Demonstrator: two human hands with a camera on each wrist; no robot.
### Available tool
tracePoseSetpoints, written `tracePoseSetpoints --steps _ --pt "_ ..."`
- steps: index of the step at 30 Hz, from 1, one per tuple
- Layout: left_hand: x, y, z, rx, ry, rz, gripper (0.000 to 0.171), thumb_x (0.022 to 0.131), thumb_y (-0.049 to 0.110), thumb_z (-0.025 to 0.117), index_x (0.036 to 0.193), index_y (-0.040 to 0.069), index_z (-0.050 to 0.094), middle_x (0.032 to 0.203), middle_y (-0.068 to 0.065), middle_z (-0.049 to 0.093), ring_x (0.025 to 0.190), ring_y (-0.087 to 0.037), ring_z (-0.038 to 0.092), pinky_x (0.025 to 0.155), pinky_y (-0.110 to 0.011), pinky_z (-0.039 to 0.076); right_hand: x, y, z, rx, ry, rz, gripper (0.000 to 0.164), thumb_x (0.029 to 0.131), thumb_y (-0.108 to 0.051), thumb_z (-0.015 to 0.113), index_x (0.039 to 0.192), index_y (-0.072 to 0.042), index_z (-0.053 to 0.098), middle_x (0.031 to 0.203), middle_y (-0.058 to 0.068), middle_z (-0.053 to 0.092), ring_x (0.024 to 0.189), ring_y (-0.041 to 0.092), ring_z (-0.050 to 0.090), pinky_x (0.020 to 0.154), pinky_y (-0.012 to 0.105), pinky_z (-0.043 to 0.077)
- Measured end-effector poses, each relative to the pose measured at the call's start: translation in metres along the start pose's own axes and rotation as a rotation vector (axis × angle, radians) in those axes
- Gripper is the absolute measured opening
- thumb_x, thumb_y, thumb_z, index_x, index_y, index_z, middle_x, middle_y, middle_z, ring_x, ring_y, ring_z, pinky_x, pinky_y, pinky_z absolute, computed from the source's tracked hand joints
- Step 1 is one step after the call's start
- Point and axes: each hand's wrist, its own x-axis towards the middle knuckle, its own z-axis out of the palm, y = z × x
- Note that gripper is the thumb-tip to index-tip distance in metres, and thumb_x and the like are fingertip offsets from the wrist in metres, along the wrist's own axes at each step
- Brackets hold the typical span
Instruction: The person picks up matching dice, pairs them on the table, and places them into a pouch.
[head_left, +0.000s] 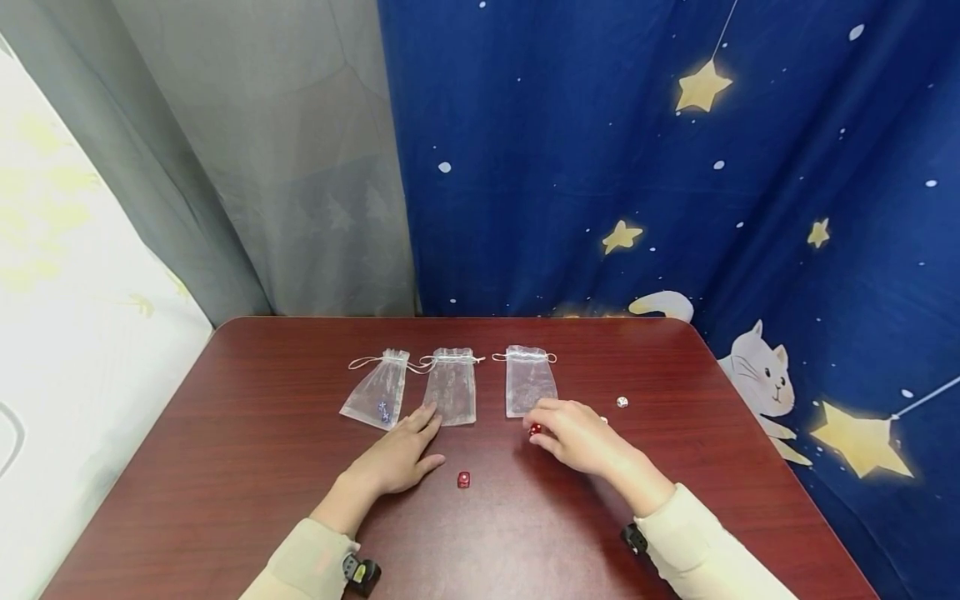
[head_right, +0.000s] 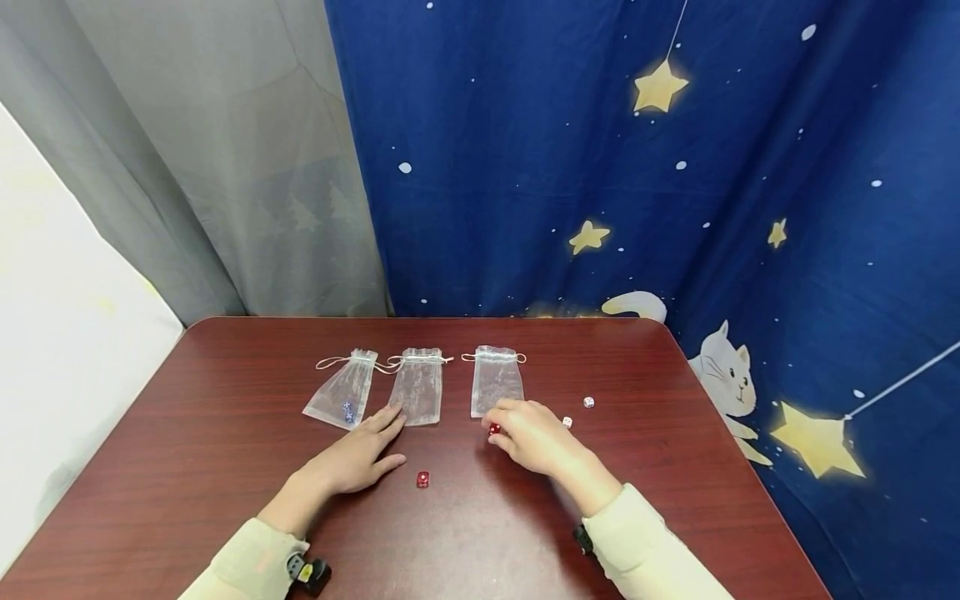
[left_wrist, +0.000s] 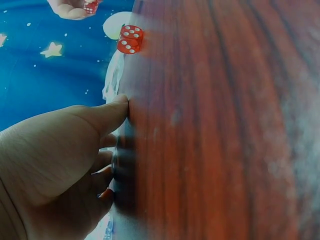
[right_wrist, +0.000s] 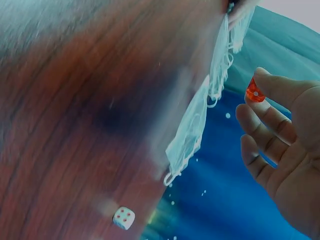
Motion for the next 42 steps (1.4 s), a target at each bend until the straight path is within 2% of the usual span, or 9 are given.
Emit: tracePoseSetpoints --steps 8,15,21,31,37,42 --pt "0.001 -0.001 0.0 0.003 0.005 0.013 0.061 0.1 0.027 0.064 0.145 -0.01 0.046 0.158 -0.027 0.033 0.147 -0.042 0.031 0.119 -0.054 0.028 0.006 -0.01 0.01 0.01 -0.037 -0.028 0.01 0.091 -0.017 0.076 0.101 -0.016 0.073 0.092 -0.006 0.063 0.082 0.014 0.066 0.075 0.037 0.055" --pt "0.002 -0.002 0.001 0.002 0.008 0.021 0.062 0.1 0.028 0.064 0.145 -0.011 0.046 0.158 -0.027 0.033 0.147 -0.043 0.031 0.118 -0.054 0.029 0.011 -0.017 0.021 0.006 -0.042 -0.062 0.009 0.09 -0.018 0.078 0.097 -0.018 0.072 0.091 -0.008 0.063 0.08 0.01 0.064 0.074 0.033 0.054" --pt "0.001 -0.002 0.001 -0.001 0.012 0.021 0.062 0.1 0.028 0.064 0.145 -0.011 0.046 0.158 -0.027 0.034 0.147 -0.043 0.031 0.118 -0.055 0.029 0.017 -0.027 0.03 -0.023 -0.098 -0.107 0.01 0.089 -0.021 0.078 0.096 -0.018 0.072 0.09 -0.007 0.063 0.082 0.011 0.064 0.076 0.033 0.053" --pt "0.001 -0.002 0.001 -0.01 0.008 -0.003 0.063 0.1 0.031 0.065 0.146 -0.008 0.046 0.159 -0.024 0.033 0.148 -0.04 0.03 0.119 -0.054 0.029 0.02 -0.037 0.037 -0.096 -0.194 -0.109 0.012 0.089 -0.025 0.078 0.089 -0.02 0.067 0.084 -0.009 0.058 0.079 0.01 0.063 0.071 0.034 0.052" --pt "0.002 -0.003 0.002 -0.016 0.01 -0.009 0.063 0.1 0.032 0.065 0.146 -0.008 0.046 0.16 -0.024 0.032 0.148 -0.039 0.029 0.119 -0.054 0.028 0.019 -0.04 0.041 -0.096 -0.241 -0.092 0.012 0.087 -0.023 0.079 0.095 -0.021 0.071 0.09 -0.01 0.063 0.086 0.008 0.065 0.076 0.033 0.052" --pt "0.002 -0.003 0.002 -0.015 0.007 -0.011 0.063 0.1 0.031 0.064 0.146 -0.008 0.046 0.16 -0.024 0.032 0.149 -0.038 0.029 0.119 -0.054 0.028 0.018 -0.041 0.042 -0.093 -0.245 -0.092 0.013 0.086 -0.022 0.08 0.096 -0.021 0.072 0.092 -0.01 0.064 0.089 0.007 0.065 0.078 0.033 0.052"
